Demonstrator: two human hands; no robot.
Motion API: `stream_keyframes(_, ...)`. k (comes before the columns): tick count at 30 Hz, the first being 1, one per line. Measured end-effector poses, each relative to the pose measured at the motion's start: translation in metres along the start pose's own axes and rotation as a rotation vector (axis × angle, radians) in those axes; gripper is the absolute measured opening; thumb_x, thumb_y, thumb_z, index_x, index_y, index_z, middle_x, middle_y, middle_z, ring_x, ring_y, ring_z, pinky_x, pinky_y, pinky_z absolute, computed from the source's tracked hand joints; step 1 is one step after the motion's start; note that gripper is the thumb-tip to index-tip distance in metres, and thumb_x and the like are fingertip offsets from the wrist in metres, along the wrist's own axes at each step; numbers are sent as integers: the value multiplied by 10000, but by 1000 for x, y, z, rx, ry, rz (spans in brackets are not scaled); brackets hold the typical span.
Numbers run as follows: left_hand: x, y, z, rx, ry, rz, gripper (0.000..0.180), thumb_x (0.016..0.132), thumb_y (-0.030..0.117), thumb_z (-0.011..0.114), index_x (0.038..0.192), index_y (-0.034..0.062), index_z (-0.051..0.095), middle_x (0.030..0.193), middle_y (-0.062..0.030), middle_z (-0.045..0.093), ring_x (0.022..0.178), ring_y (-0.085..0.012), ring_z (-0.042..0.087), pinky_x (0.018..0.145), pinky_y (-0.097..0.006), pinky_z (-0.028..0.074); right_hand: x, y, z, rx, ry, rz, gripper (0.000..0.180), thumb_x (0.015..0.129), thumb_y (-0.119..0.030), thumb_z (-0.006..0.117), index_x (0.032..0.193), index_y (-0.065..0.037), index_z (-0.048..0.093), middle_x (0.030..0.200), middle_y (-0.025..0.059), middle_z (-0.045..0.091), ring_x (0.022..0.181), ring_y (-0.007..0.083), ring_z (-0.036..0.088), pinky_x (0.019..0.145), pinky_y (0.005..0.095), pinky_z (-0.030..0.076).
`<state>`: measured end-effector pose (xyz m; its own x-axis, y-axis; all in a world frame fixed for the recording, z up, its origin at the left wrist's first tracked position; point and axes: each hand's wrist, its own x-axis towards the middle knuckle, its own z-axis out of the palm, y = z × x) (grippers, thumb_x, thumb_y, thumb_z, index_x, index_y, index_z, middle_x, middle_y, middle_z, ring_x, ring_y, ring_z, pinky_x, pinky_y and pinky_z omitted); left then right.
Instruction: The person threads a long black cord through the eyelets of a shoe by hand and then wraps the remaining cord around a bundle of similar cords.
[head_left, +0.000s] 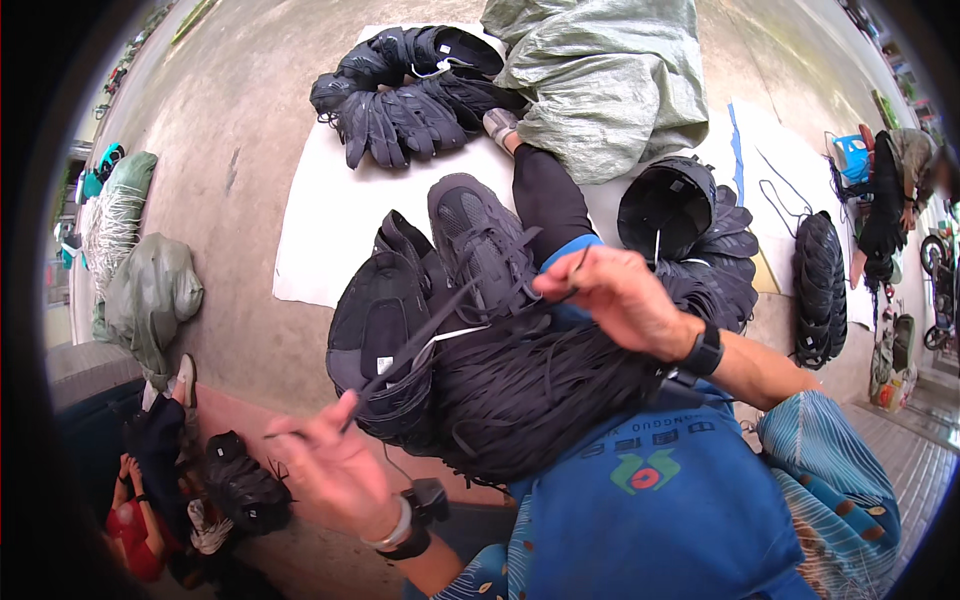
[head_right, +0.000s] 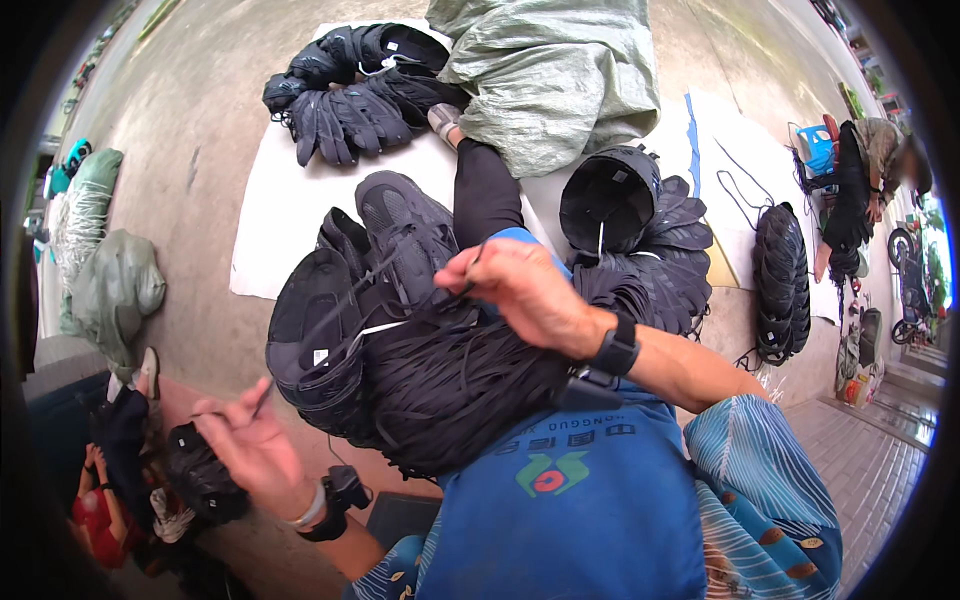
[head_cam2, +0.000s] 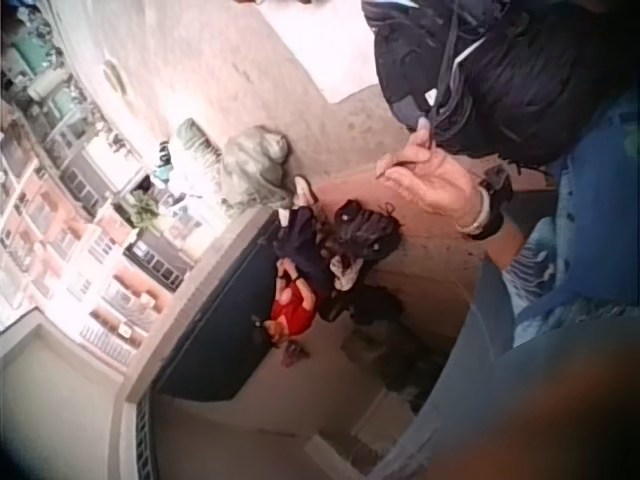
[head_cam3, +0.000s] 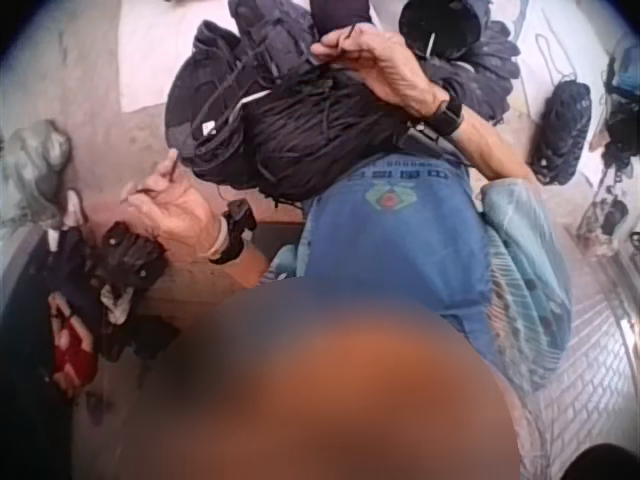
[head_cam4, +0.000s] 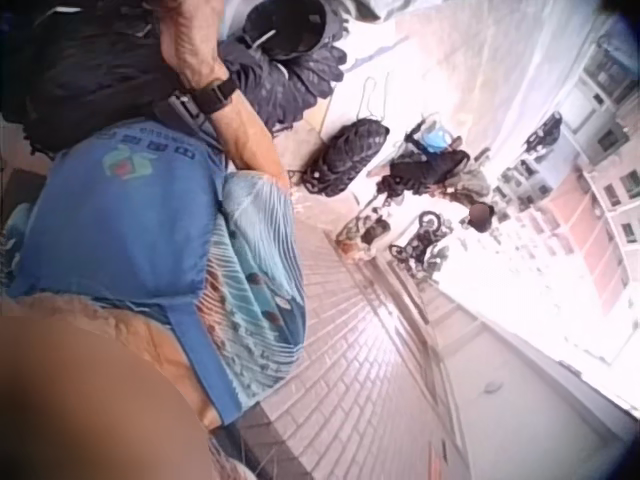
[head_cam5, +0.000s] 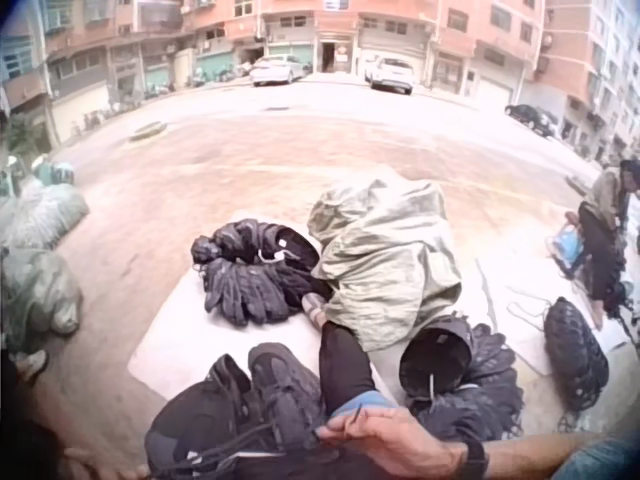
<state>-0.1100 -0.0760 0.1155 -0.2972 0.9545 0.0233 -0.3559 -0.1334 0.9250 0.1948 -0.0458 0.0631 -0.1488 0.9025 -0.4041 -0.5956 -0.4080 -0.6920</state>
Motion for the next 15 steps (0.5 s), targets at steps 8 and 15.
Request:
stream_keyframes(8,8,134,-160,-151,124,513,189,978,109,449,1061,-54,495,663,-3,294,540,-103,295,496,-239,264,-7,-152,-95,141,70,-402,182,926,-149,494,916,23,551,780,38,542,468,49,333,411,194,291)
stream_keyframes(15,2,173,-124,500,709,999,243,996,244,395,998,76,570,656,67,301,485,-51,277,436,-200,251,-89,-360,-189,-96,16,-950,201,932,-52,454,737,-26,412,620,7,294,486,110,240,498,243,249)
